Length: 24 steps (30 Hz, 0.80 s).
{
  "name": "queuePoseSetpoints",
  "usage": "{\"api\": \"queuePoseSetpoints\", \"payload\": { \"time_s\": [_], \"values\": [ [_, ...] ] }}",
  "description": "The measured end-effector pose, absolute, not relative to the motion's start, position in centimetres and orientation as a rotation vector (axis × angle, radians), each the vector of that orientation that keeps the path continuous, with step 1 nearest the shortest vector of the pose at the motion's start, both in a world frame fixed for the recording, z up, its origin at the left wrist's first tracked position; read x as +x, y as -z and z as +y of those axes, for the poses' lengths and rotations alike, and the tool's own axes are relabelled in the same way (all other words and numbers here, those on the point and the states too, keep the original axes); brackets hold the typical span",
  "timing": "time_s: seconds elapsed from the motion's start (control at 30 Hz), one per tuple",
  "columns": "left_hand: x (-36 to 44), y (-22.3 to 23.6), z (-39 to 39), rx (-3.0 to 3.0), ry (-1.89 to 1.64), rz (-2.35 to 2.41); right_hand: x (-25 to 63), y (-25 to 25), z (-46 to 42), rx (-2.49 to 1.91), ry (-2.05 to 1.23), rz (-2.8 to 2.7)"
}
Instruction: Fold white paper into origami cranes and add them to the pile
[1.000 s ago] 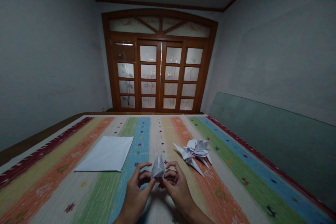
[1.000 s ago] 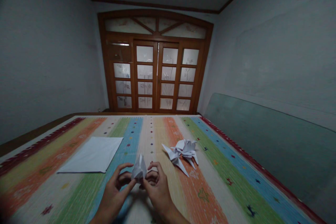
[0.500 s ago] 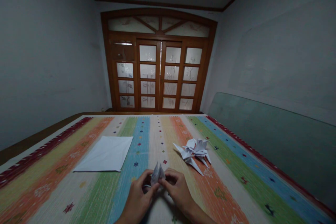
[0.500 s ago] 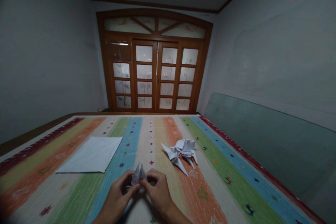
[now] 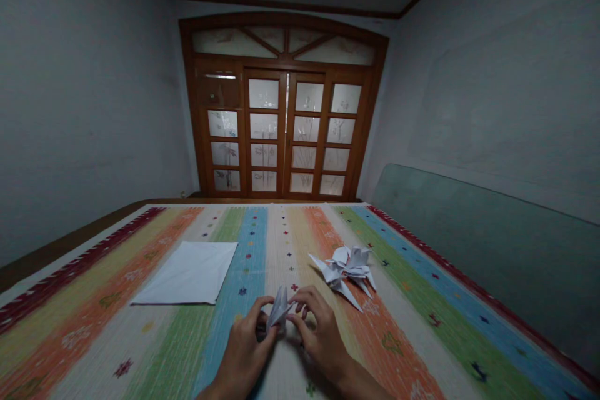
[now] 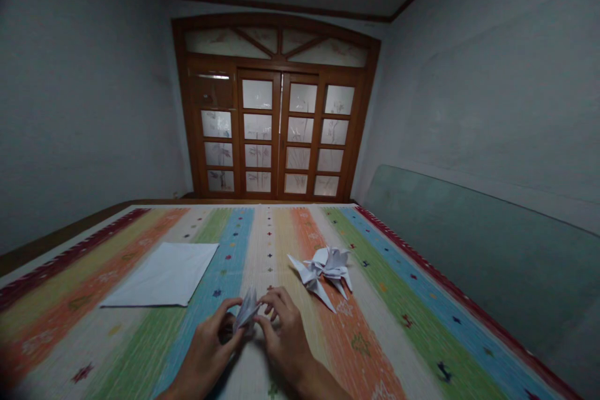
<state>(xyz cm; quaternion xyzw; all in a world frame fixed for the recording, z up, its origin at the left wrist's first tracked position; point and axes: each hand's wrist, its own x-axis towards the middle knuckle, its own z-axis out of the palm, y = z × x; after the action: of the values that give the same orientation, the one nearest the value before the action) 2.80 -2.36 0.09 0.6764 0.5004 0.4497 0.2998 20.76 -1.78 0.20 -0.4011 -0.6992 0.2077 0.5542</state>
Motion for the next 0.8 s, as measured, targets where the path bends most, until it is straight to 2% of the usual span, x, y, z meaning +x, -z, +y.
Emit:
{"api": "queuePoseSetpoints", "payload": {
  "time_s": [0.3,0.8],
  "values": [
    [2.8,-0.1,-2.4,1.853,-1.189,1.365,21.3,0.8,-2.3,-1.016,-0.372,-1.871],
    [3.6,-0.3,-3.2,1.781,-1.257,1.413,19.2,1.1,-3.0,-0.988,-0.427,-1.705]
  ]
}}
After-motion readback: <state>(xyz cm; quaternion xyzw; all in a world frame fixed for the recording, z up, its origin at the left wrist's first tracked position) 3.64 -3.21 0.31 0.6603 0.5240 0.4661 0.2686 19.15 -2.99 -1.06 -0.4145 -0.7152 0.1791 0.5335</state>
